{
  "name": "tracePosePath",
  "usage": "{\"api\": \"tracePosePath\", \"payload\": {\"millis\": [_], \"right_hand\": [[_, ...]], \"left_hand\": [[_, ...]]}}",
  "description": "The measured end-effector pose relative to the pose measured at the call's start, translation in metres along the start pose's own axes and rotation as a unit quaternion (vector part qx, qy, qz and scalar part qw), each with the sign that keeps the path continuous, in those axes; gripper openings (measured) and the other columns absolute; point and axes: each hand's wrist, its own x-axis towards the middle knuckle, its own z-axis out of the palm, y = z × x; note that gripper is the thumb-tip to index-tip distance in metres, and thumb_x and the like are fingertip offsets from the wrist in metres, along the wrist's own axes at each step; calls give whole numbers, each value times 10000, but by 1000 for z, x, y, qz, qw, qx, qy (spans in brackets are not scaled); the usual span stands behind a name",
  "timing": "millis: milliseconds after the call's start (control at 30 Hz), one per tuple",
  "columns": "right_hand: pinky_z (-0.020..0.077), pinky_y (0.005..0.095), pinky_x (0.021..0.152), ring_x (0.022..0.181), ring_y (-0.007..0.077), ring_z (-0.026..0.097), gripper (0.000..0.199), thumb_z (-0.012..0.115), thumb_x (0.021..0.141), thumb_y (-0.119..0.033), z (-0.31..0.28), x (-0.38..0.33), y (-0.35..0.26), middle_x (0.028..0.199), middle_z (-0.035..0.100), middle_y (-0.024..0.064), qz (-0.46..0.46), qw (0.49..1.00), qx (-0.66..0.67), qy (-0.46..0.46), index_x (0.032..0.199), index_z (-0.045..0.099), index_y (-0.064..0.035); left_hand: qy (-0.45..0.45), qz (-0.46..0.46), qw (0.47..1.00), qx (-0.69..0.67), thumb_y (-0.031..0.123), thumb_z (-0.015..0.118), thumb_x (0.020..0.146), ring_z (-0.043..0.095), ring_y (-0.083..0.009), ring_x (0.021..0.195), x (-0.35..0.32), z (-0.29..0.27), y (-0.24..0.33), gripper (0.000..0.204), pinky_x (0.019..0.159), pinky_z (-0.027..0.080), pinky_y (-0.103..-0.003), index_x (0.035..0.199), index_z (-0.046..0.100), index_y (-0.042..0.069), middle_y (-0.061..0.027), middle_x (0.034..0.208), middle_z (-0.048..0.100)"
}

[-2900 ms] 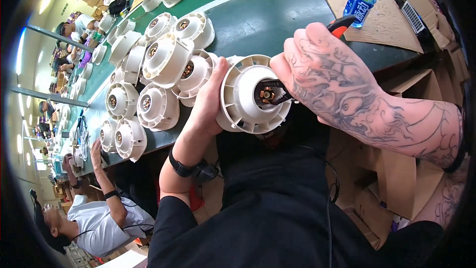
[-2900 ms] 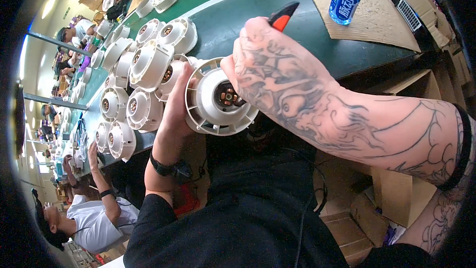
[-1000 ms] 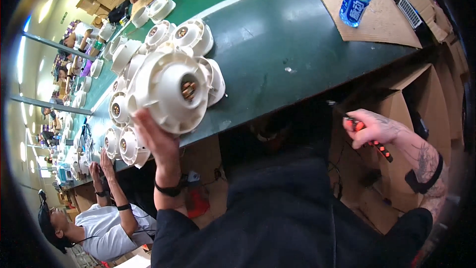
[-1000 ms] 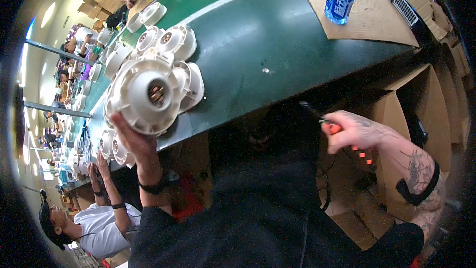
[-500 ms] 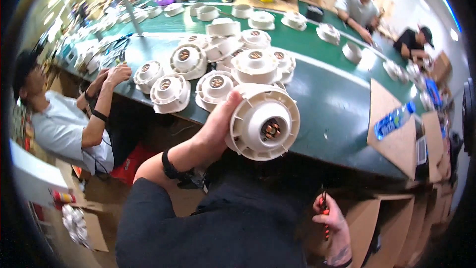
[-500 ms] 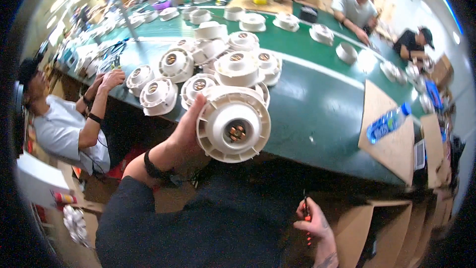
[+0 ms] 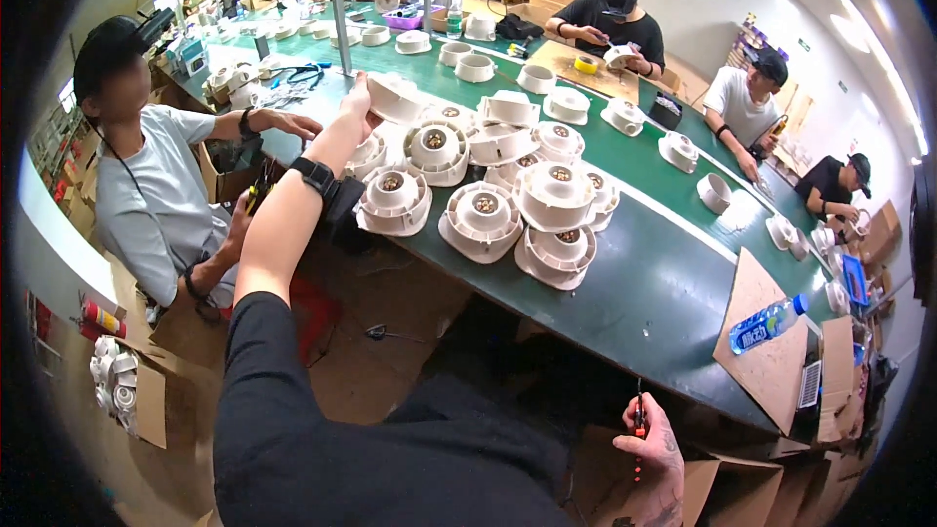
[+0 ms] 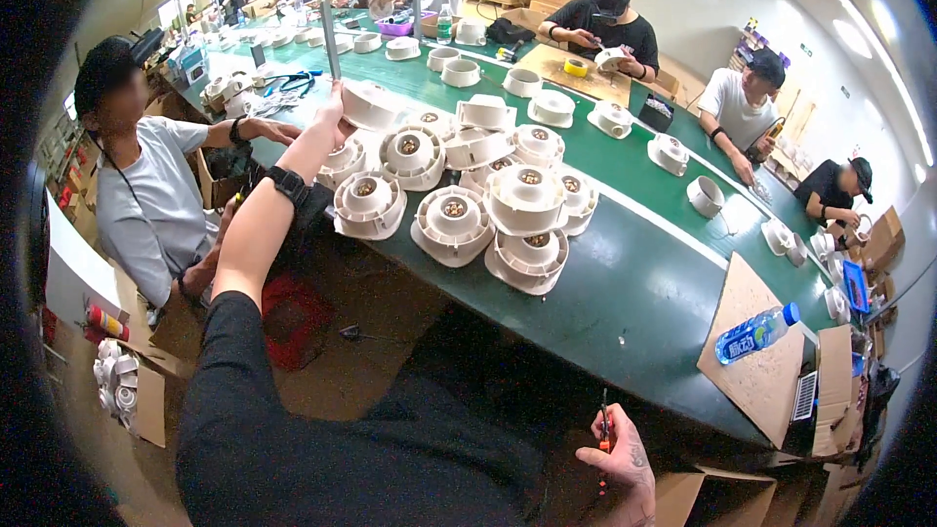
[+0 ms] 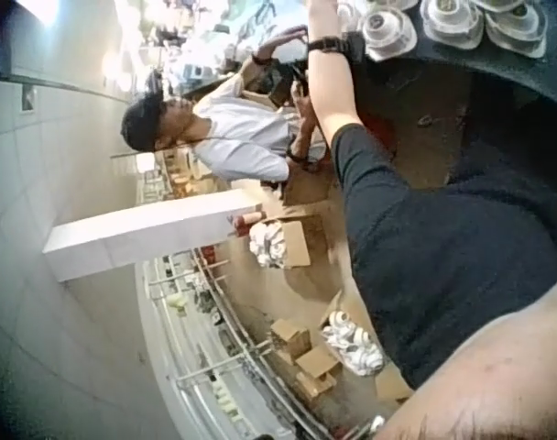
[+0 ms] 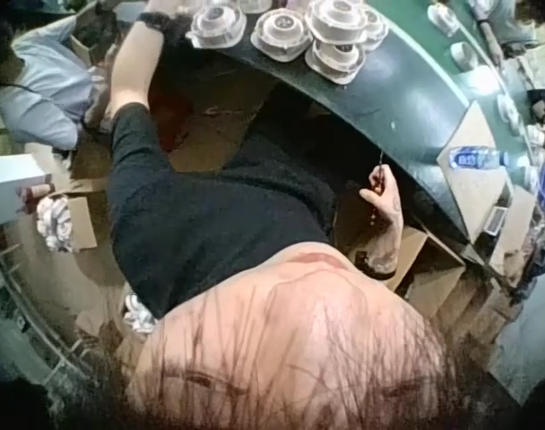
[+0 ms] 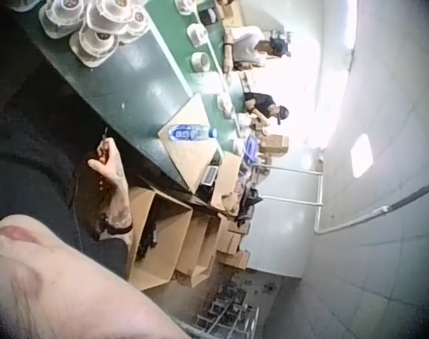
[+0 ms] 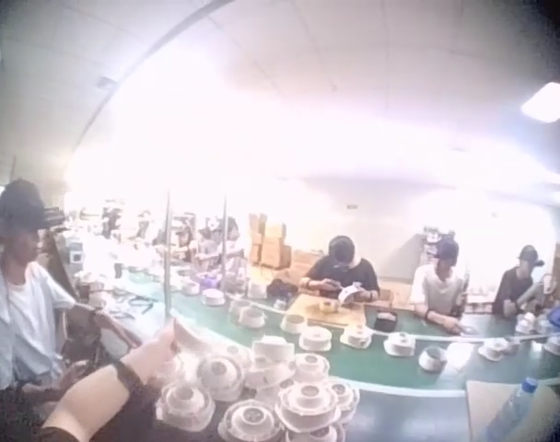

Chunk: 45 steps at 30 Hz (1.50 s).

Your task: Assembling white plastic circular components on a production line using pliers.

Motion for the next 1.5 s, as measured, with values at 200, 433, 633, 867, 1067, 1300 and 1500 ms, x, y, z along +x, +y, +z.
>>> {"api": "tracePosePath", "payload": {"millis": [200, 433, 633, 867, 1067, 1300, 1500], "right_hand": [[386, 256, 645, 702, 85, 422, 521, 857, 624, -248, -33, 22, -45, 799, 446, -27, 38, 999, -22, 28, 941, 472, -100], [394, 263, 661, 729, 95, 444, 514, 857, 608, -191, -78, 80, -62, 814, 477, -18, 18, 997, -65, 38, 950, 484, -99], [466, 404, 687, 737, 275, 567, 638, 837, 606, -433, -152, 216, -74, 791, 553, 112, -64, 971, -217, 83, 979, 505, -37], [505, 441, 870, 1068, 372, 580, 632, 759, 626, -386, -231, 448, -79, 1136, 545, 249, -129, 892, -387, 197, 1042, 605, 63], [481, 438, 1000, 1207, 396, 536, 744, 764, 601, -392, -194, 618, -113, 1273, 511, 254, -127, 876, -439, 155, 1179, 599, 49], [447, 401, 1083, 1275, 377, 534, 674, 716, 612, -264, -231, 680, -84, 1528, 358, 195, -135, 894, -416, 93, 1246, 641, -50], [515, 454, 958, 1110, 402, 608, 613, 753, 609, -301, -243, 669, -82, 1326, 480, 239, -137, 850, -499, 96, 1150, 659, -29]], "left_hand": [[34, -21, 996, -81, 522, 493, 1030, 679, -267, 977, 109, 4, -53, 449, 794, 591, -428, 1264, 582, 149, -91, 1117, 665], [-78, -52, 995, -24, 154, 549, 965, 634, -339, 1122, 179, -40, -89, 306, 954, 538, -512, 1233, 615, 22, -165, 1229, 649], [27, -86, 995, 37, 125, 540, 905, 541, -407, 1226, 173, -101, -25, 426, 992, 456, -647, 1305, 513, -20, -218, 1362, 508], [-3, -140, 975, 170, 152, 555, 905, 444, -419, 1319, 60, -10, -15, 533, 1040, 370, -699, 1396, 403, 10, -209, 1451, 401], [-3, -175, 962, 207, 203, 548, 957, 475, -403, 1305, 3, -16, 27, 477, 1039, 446, -604, 1397, 458, 41, -179, 1518, 353], [-64, -99, 981, 153, 175, 584, 985, 626, -353, 1179, -60, 20, 27, 401, 965, 530, -442, 1333, 520, -14, -149, 1310, 601], [-367, -93, 916, 132, 233, 643, 962, 695, -292, 975, -178, 41, -11, 335, 880, 555, -411, 1114, 665, -64, -175, 1018, 712]]}}
